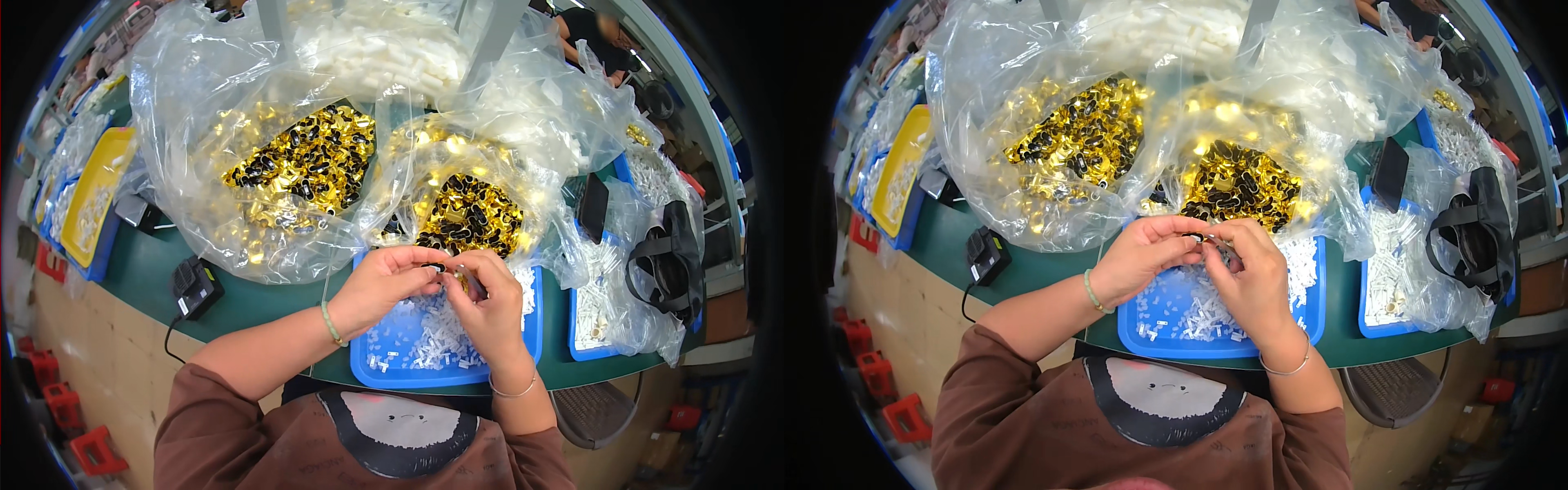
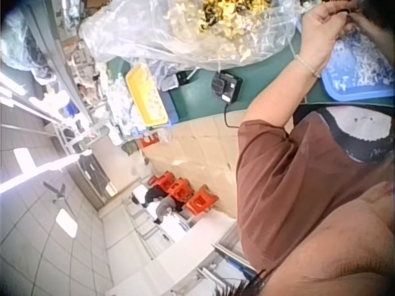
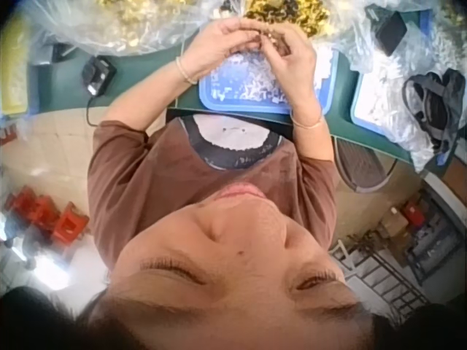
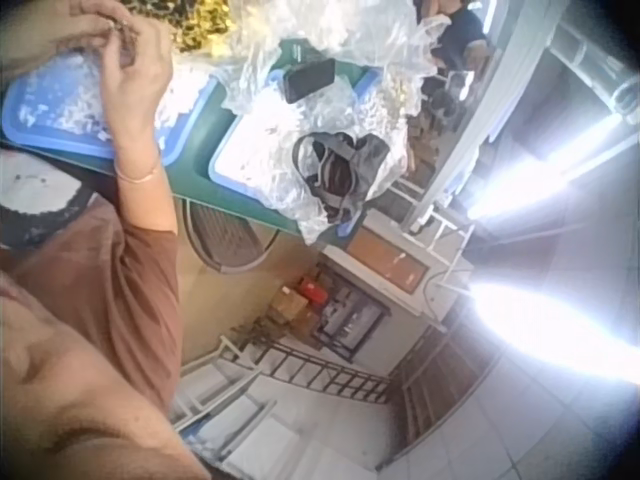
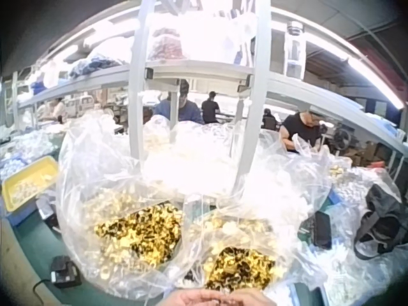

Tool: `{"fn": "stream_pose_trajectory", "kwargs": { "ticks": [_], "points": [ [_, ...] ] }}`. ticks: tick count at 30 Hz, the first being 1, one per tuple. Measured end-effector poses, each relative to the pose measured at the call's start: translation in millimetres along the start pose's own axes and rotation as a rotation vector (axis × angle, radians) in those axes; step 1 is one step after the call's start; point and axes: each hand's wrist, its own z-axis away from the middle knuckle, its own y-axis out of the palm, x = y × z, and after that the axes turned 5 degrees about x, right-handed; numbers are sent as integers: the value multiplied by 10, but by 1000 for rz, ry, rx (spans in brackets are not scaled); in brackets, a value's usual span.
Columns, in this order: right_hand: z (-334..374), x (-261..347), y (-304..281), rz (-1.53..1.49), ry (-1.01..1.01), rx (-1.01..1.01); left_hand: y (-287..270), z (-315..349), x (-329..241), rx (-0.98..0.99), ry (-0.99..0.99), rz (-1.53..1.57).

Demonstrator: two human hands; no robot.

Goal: The person sits at a workbench and repeatedly picks up small white plastic pieces and gold-colored metal components. They insert the white pieces into the metal components by hand, performing a repetitive assembly task. The person handles the items one at a time, placing the assembled units into a blue tray.

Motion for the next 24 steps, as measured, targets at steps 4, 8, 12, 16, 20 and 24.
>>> {"fn": "stream_pose_trajectory", "kwargs": {
  "ticks": [4,8,12,16,20,24],
  "points": [
    [-11,-36,-26,-112,-102,-172,18,-16,18,-41,44,-94],
    [-24,-159,-214,-52,-198,-285,4,-15,30,-63,112,-157],
    [35,-121,-323,-600,3,-184,-17,-33,27,-125,100,-144],
    [19,8,-233,-658,32,-131,-4,-40,19,-171,95,-106],
    [42,-30,-175,-270,-93,-171,2,-50,34,-206,105,-70],
    [36,19,-122,-155,-124,-197,2,-51,45,-209,123,-69]
  ]
}}
